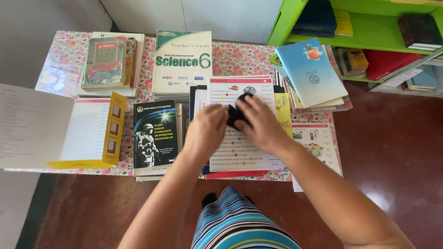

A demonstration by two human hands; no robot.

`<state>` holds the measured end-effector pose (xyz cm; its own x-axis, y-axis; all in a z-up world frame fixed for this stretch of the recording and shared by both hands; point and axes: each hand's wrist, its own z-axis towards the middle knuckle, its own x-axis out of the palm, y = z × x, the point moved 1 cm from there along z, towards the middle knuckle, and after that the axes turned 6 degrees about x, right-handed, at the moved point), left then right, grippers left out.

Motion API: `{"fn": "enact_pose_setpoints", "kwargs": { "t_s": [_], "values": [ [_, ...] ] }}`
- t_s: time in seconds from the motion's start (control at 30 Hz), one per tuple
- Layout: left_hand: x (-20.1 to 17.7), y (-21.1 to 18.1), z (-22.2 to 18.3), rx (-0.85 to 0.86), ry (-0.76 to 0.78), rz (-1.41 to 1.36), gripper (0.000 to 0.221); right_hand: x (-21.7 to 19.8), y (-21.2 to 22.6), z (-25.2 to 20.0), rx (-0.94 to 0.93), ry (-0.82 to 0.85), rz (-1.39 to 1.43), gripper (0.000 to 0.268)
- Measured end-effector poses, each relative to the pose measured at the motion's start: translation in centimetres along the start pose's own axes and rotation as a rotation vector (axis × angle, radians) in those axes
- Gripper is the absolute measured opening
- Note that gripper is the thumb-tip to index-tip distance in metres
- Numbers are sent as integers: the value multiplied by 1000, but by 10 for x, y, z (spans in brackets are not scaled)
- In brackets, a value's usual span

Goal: Wiping down and cleaning educational learning cards with a black cloth on a table.

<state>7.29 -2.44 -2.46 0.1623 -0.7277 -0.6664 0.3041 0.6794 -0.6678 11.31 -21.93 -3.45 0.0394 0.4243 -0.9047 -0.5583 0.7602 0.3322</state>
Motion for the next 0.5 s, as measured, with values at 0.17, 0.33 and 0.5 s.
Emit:
{"fn": "enact_pose_setpoints", "kwargs": {
  "t_s": [0.17,0.33,0.5],
  "values": [
    [5,22,28,154,-71,155,22,4,27,-12,-101,85,122,48],
    [10,23,29,138,124,345,12,-18,4,-6,-217,237,109,45],
    [5,16,29,187,131,354,16,-21,13,-4,146,124,-57,43]
  ]
}}
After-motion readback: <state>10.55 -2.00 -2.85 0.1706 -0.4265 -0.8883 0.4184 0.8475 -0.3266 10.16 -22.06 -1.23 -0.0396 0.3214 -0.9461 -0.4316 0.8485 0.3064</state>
